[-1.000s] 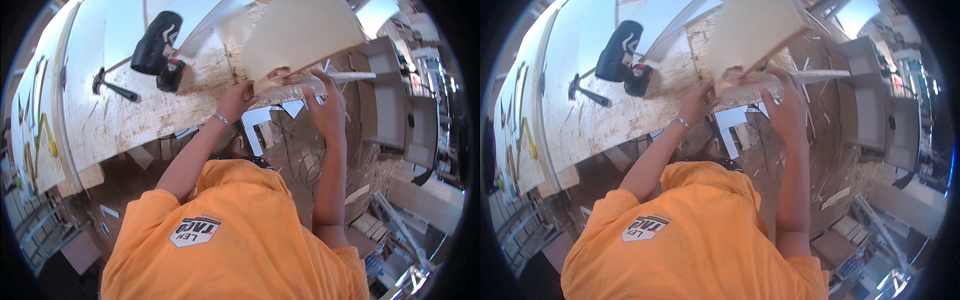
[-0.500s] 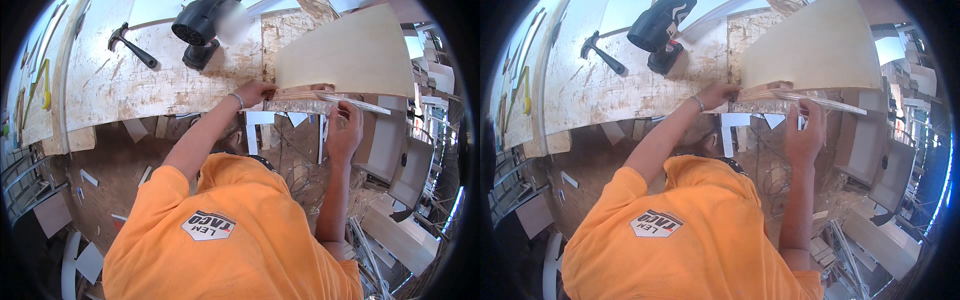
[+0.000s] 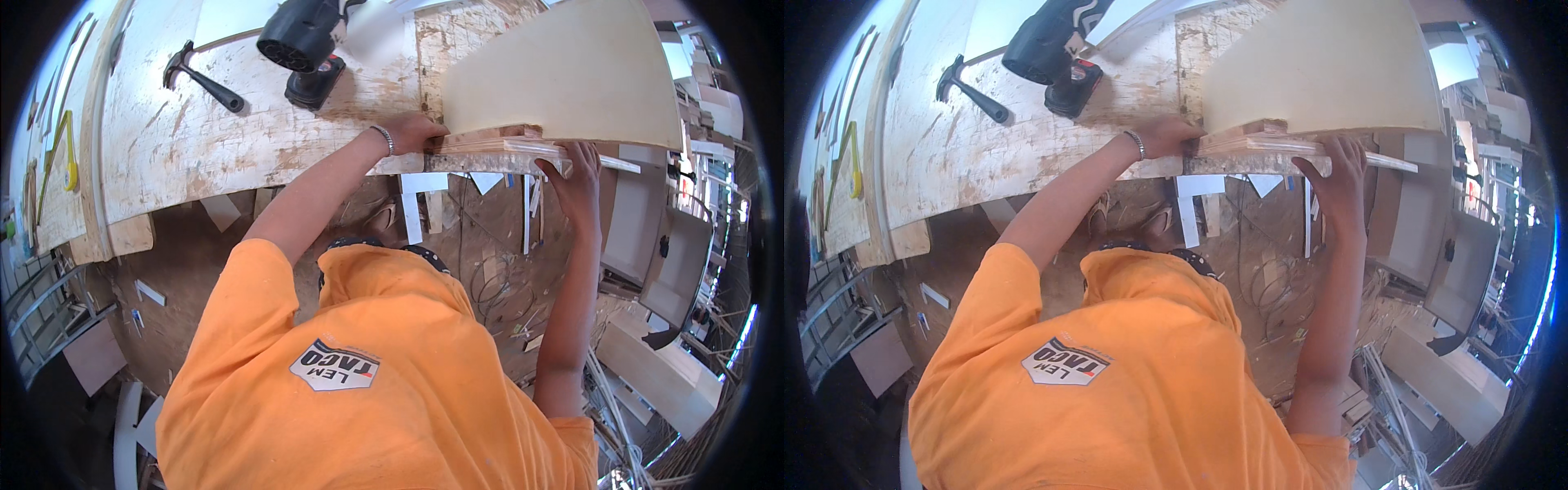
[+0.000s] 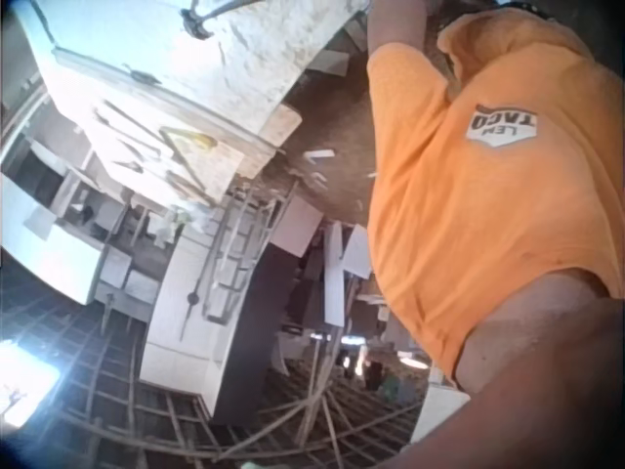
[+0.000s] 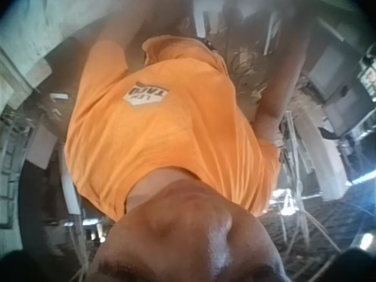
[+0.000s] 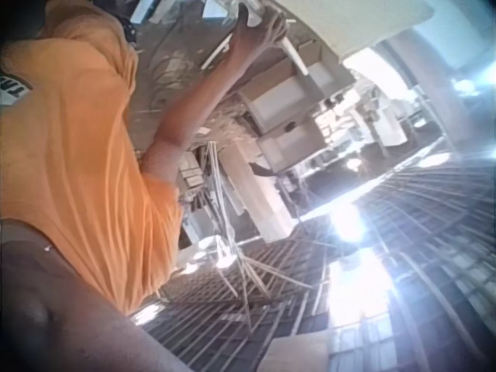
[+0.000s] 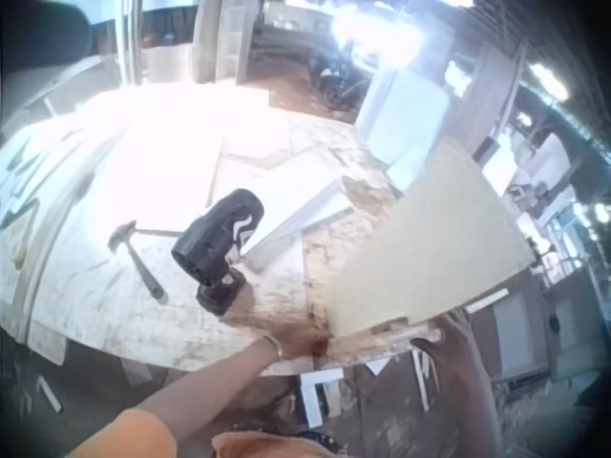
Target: The person aligns several white-surfaced wood pieces and uses a pneumatic nail gun to join them together. They also measure a separate wood plank using a tape measure and strike a piece of wood with a hammer to secure it on the workbench.
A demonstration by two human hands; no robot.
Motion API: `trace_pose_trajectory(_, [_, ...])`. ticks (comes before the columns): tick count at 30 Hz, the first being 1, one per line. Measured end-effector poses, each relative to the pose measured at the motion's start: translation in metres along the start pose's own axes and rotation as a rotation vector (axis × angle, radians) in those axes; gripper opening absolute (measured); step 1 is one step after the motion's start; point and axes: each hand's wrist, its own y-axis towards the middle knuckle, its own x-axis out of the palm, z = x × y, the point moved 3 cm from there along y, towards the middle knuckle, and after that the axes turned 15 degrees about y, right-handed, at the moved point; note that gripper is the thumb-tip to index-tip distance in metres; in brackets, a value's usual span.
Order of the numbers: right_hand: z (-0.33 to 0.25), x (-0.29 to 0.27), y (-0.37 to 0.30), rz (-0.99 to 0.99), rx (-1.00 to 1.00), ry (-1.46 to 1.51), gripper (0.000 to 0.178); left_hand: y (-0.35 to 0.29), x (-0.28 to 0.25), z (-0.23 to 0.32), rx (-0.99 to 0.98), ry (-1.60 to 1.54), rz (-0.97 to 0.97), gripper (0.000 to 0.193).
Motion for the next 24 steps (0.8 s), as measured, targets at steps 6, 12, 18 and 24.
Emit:
trace_pose_trajectory(6, [0.006, 0.008, 0.005, 0.056, -0.106, 0.049, 0.045, 0.009, -0.011, 0.0, 0.074, 0.19, -0.101, 0.037])
trace_pose_trajectory(12, [0.01, 0.015, 0.001, 0.142, -0.159, 0.056, 0.046, 0.011, -0.009, -0.005, 0.219, 0.235, 0.013, 0.031])
trace_pose_trajectory(18, [0.016, 0.018, 0.001, 0.164, -0.187, 0.078, 0.047, 0.01, -0.009, -0.004, 0.202, 0.267, 0.005, 0.034])
trace_pose_trajectory(24, [0.016, 0.016, 0.001, 0.167, -0.188, 0.081, 0.048, 0.009, -0.017, 0.006, 0.117, 0.211, -0.022, 0.039])
